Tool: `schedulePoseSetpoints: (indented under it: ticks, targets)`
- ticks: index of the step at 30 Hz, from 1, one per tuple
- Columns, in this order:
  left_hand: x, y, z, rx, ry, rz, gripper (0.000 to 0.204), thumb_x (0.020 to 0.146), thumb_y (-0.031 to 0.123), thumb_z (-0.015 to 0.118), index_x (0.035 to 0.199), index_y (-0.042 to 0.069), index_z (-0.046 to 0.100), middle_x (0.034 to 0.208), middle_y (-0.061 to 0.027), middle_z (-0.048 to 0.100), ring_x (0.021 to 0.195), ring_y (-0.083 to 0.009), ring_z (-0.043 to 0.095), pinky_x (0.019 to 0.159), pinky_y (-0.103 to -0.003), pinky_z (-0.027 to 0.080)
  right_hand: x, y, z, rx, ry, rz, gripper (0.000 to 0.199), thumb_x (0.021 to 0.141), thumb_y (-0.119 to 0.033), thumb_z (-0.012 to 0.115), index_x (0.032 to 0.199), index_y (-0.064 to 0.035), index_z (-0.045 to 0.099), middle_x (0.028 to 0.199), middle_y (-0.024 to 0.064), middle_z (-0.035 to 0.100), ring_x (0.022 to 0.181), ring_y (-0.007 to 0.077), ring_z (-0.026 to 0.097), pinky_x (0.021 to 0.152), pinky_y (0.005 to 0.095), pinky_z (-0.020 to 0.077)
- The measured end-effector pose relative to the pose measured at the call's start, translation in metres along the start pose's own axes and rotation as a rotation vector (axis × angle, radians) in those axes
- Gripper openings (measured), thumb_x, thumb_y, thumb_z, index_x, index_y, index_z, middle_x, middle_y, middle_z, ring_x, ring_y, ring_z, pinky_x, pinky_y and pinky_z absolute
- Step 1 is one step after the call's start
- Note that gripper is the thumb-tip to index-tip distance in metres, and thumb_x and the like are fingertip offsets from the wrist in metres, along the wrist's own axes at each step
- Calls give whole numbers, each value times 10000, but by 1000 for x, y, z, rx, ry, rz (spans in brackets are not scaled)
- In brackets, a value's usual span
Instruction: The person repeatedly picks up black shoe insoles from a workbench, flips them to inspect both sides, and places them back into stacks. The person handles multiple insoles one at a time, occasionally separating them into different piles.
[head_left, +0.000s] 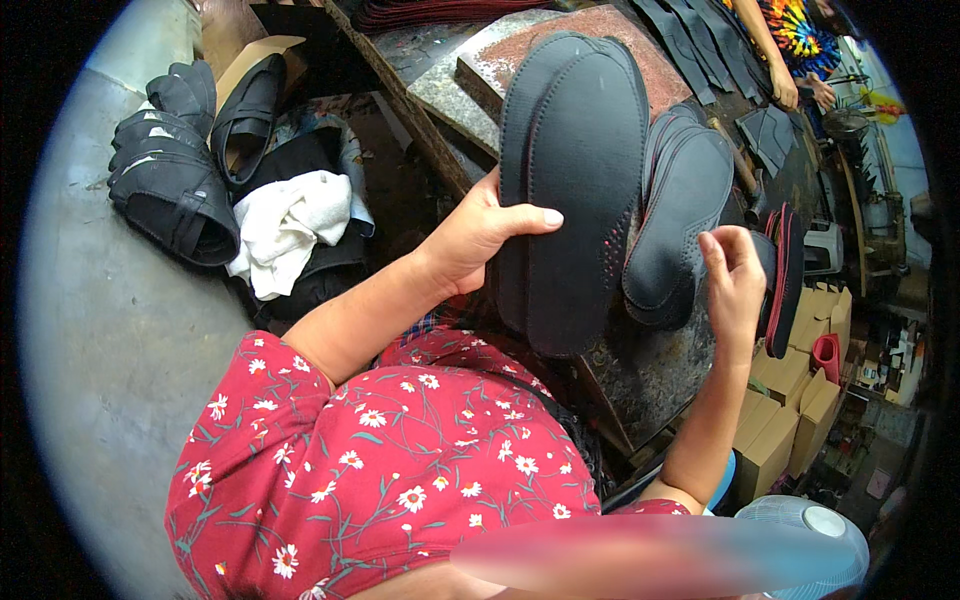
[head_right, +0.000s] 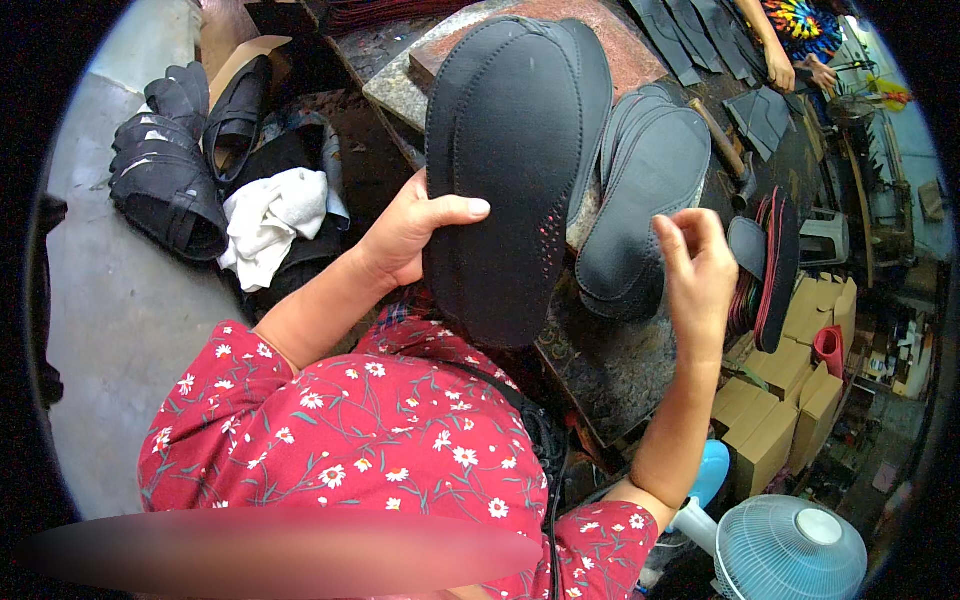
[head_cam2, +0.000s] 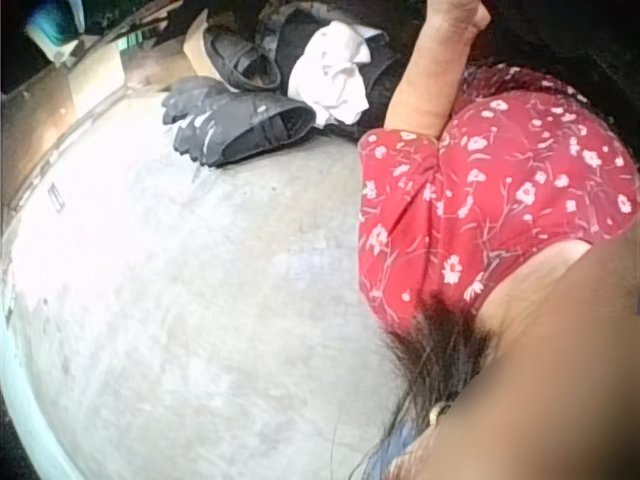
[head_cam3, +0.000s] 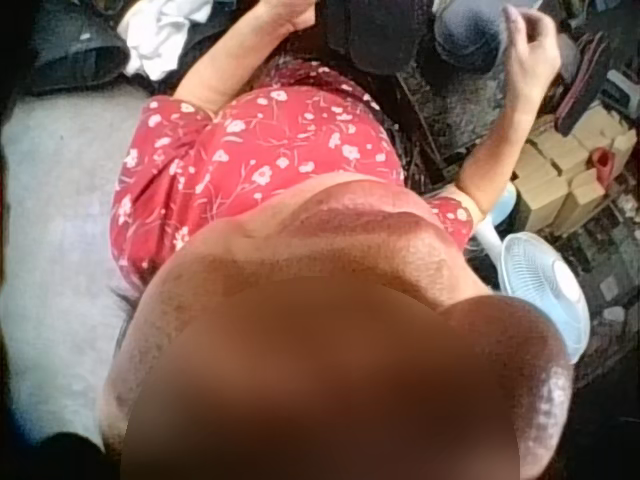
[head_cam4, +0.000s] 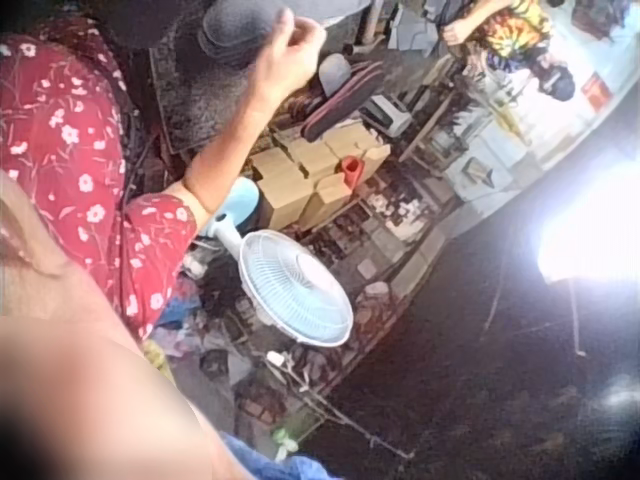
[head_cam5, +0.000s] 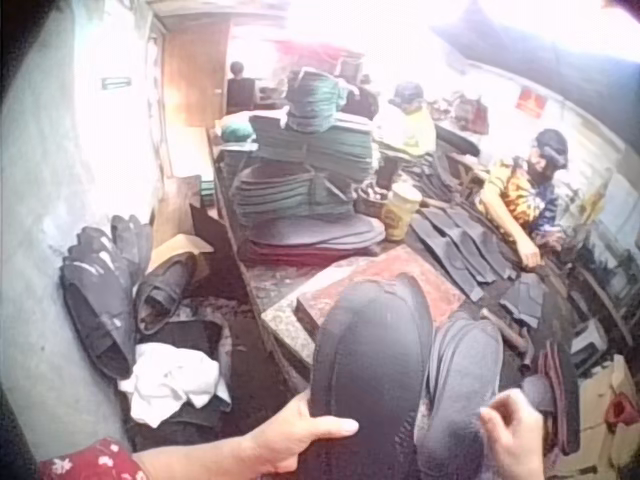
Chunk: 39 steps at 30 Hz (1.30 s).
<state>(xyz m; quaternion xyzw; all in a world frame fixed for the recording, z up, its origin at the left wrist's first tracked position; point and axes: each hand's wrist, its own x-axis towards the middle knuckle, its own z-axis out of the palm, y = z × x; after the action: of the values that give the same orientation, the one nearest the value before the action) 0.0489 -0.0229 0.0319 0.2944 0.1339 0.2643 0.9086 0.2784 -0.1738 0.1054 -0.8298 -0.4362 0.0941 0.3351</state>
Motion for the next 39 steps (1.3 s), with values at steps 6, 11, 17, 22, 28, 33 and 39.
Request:
schedulePoseSetpoints:
  ticks: [6,11,17,22,28,33,39]
  targets:
    - [-1,-4,11,2,-28,-28,499,827,47,660,1294,10,488,1190,-134,618,1058,-244,625,930,-399,512,-38,-35,38,305,-324,102,197,840,-160,743,843,-27,597,690,-44,543,597,24,454,503,199,373]
    - [3,-1,5,-53,-12,-51,487,847,53,642,1305,16,481,1205,-121,609,1079,-244,616,936,-397,509,-34,-38,28,599,-155,194,117,924,-127,636,964,-17,627,779,-47,586,624,27,481,536,193,387]
    - [4,-11,13,-22,-53,-35,511,823,23,663,1302,29,485,1206,-123,610,1075,-240,619,940,-400,508,-36,-24,30,680,-282,90,274,946,-98,598,1175,52,607,1035,52,663,943,80,574,847,230,452]
    - [3,-7,9,28,1,10,492,819,10,661,1282,26,496,1192,-125,619,1052,-240,629,919,-400,519,-22,-2,17,377,120,28,302,968,-135,572,1179,79,602,1046,65,666,949,109,592,867,256,470]
    - [2,-2,1,2,15,-3,483,818,0,648,1277,20,498,1183,-128,624,1042,-243,635,915,-399,522,-1,9,-3,-506,99,25,385,944,-229,601,1276,-37,567,895,68,645,806,147,609,699,328,490]
    - [1,-7,8,33,-2,-10,494,818,14,646,1288,11,492,1188,-134,622,1050,-243,633,930,-395,514,-31,-25,22,302,-229,50,230,930,-148,626,1087,20,624,845,24,641,773,78,587,685,238,483]
    - [2,6,-1,-474,-124,-262,462,838,40,585,1289,-5,493,1166,-155,631,1036,-264,644,947,-410,512,-24,-23,9,591,-63,118,109,899,-85,663,979,-57,593,721,-63,538,526,0,425,439,166,315]
